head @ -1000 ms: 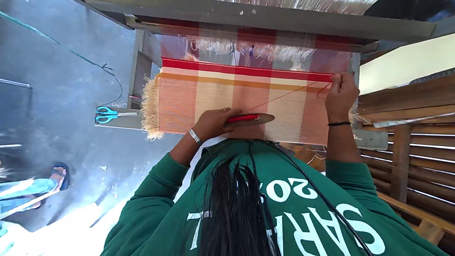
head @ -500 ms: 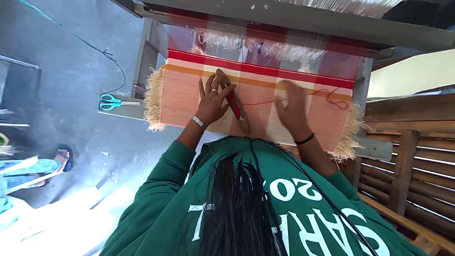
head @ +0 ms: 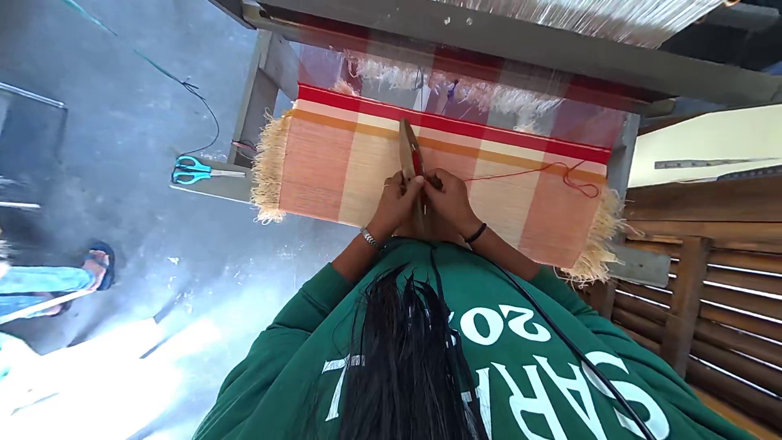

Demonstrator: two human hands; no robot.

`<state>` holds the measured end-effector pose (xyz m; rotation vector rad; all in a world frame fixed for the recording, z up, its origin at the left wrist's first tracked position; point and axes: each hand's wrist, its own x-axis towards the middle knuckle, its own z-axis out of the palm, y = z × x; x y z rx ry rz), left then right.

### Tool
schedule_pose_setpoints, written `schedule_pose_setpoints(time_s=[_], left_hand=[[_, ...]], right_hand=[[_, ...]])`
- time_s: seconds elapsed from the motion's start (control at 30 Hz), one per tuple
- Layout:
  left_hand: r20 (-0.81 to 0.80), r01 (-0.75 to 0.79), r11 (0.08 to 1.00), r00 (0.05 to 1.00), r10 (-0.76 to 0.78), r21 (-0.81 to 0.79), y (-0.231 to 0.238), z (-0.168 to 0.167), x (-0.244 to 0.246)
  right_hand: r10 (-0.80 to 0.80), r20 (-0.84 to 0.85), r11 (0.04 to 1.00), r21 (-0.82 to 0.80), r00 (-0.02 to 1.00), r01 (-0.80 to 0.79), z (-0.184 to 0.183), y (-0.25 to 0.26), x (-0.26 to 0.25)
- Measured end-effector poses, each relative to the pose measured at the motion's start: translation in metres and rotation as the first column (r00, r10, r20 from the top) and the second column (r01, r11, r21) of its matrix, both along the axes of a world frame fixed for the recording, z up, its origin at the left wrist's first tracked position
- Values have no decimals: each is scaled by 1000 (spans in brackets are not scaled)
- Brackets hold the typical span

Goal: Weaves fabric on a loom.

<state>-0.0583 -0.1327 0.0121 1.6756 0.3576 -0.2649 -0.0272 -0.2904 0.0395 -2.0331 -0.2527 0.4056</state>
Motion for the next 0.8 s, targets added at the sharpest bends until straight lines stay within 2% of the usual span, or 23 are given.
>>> schedule_pose_setpoints(time_s=[0.07, 0.17, 0.23, 0.33, 0.43, 0.6, 0.67, 0.8], left_hand=[[12, -4, 999, 1000, 5, -51, -7, 5, 0], [-23, -68, 945, 998, 64, -321, -6, 16, 3], [-85, -124, 905, 992, 98, -407, -1, 20, 6], [-112, -62, 927, 994, 22, -371, 7, 26, -2], [-142, 8, 905, 987, -75, -425, 17, 34, -9], [-114, 164, 866, 963, -245, -473, 26, 40, -6], [-108, 173, 851, 960, -257, -496, 22, 41, -2], [-124, 141, 873, 967, -222, -466, 12, 44, 1]], right_hand=[[-12, 31, 998, 57, 999, 10, 17, -2, -10], [17, 82, 999, 39, 997, -20, 32, -2, -14], [83, 103, 996, 2, 991, -84, 31, -3, -13], [164, 165, 986, -40, 973, -159, 10, -8, -6], [231, 219, 973, -76, 948, -219, 24, -22, -1], [275, 261, 957, -171, 925, -236, 21, -53, 17], [269, 257, 953, -208, 928, -219, 32, -56, 11], [230, 246, 968, -157, 942, -195, 37, -54, 4]])
